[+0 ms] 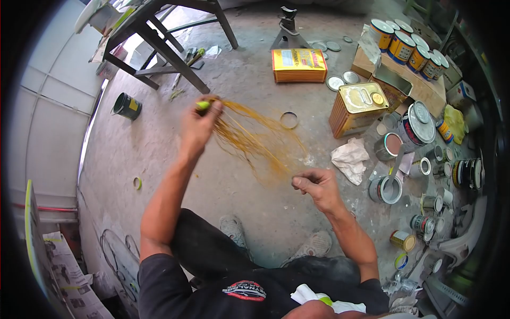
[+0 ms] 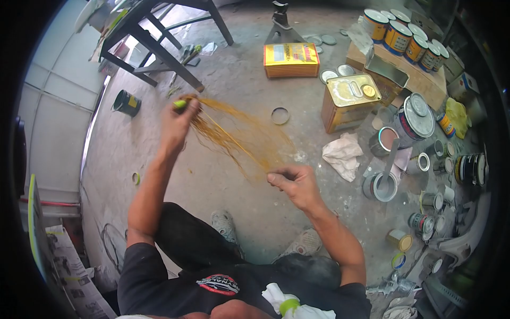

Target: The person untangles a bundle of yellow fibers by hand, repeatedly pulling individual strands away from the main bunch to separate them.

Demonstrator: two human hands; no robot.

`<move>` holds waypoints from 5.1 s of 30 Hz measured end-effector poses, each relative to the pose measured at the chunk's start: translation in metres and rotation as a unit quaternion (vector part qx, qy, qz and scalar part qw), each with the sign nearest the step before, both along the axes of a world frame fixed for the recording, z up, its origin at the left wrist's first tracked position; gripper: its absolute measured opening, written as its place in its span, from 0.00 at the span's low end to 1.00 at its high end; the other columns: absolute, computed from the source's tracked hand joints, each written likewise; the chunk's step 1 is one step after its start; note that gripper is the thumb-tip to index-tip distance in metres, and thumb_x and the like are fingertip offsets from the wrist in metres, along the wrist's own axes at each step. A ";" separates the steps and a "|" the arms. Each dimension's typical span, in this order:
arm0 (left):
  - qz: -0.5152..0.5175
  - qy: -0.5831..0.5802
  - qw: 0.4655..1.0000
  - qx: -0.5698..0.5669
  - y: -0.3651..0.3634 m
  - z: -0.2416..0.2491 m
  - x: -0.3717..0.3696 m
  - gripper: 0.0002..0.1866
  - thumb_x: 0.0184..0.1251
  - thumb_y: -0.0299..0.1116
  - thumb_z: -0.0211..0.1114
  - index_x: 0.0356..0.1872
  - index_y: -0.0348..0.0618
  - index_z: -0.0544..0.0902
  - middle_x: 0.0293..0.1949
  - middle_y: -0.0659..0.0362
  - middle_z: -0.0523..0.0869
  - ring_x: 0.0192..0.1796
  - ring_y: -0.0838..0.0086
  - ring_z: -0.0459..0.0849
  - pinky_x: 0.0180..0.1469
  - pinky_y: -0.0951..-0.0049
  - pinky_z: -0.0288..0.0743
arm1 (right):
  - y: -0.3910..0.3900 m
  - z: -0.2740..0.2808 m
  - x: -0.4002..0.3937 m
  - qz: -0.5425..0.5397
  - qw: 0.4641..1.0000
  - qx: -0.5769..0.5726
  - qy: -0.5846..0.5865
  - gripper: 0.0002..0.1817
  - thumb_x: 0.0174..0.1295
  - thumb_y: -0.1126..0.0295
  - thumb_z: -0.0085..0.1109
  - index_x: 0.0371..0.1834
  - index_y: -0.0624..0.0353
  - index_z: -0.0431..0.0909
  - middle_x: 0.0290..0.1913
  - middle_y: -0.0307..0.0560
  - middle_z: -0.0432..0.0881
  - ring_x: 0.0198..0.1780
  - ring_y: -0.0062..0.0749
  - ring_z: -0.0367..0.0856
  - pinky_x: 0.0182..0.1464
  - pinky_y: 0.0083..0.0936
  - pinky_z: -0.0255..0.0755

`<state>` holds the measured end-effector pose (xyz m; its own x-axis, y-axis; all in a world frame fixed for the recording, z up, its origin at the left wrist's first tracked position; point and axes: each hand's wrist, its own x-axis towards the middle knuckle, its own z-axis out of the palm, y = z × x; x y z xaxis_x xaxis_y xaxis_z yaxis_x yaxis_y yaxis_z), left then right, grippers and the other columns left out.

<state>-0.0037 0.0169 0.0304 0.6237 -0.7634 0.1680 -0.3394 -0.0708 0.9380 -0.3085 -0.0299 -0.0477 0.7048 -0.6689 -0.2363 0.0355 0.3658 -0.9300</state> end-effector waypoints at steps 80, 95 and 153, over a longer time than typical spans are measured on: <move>-0.382 0.067 0.887 0.250 0.016 -0.002 -0.092 0.12 0.67 0.32 0.67 0.46 0.37 0.83 0.33 0.63 0.84 0.35 0.81 0.79 0.39 0.77 0.74 | -0.010 0.012 0.005 0.015 0.962 -0.271 0.003 0.07 0.57 0.71 0.66 0.35 0.62 0.82 0.35 0.45 0.79 0.34 0.30 0.77 0.38 0.25 0.71; -0.351 -0.083 0.903 0.234 0.015 -0.001 -0.093 0.14 0.65 0.38 0.68 0.44 0.40 0.85 0.36 0.55 0.86 0.38 0.71 0.82 0.43 0.71 0.75 | -0.003 0.018 0.015 -0.002 0.970 -0.238 0.055 0.12 0.60 0.72 0.65 0.44 0.66 0.84 0.33 0.48 0.86 0.34 0.26 0.81 0.38 0.25 0.74; -0.367 0.074 0.897 0.233 0.015 0.000 -0.089 0.07 0.73 0.29 0.58 0.43 0.36 0.80 0.34 0.67 0.80 0.36 0.83 0.74 0.40 0.79 0.71 | -0.011 0.036 0.001 0.016 0.953 -0.301 0.033 0.12 0.66 0.68 0.60 0.45 0.65 0.83 0.39 0.44 0.86 0.42 0.26 0.83 0.47 0.23 0.73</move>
<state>-0.0926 0.0320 0.0308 -0.0878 -0.9434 -0.3199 -0.3303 -0.2754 0.9028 -0.3071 -0.0405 -0.0115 0.7235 -0.6759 0.1403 -0.0317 -0.2356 -0.9713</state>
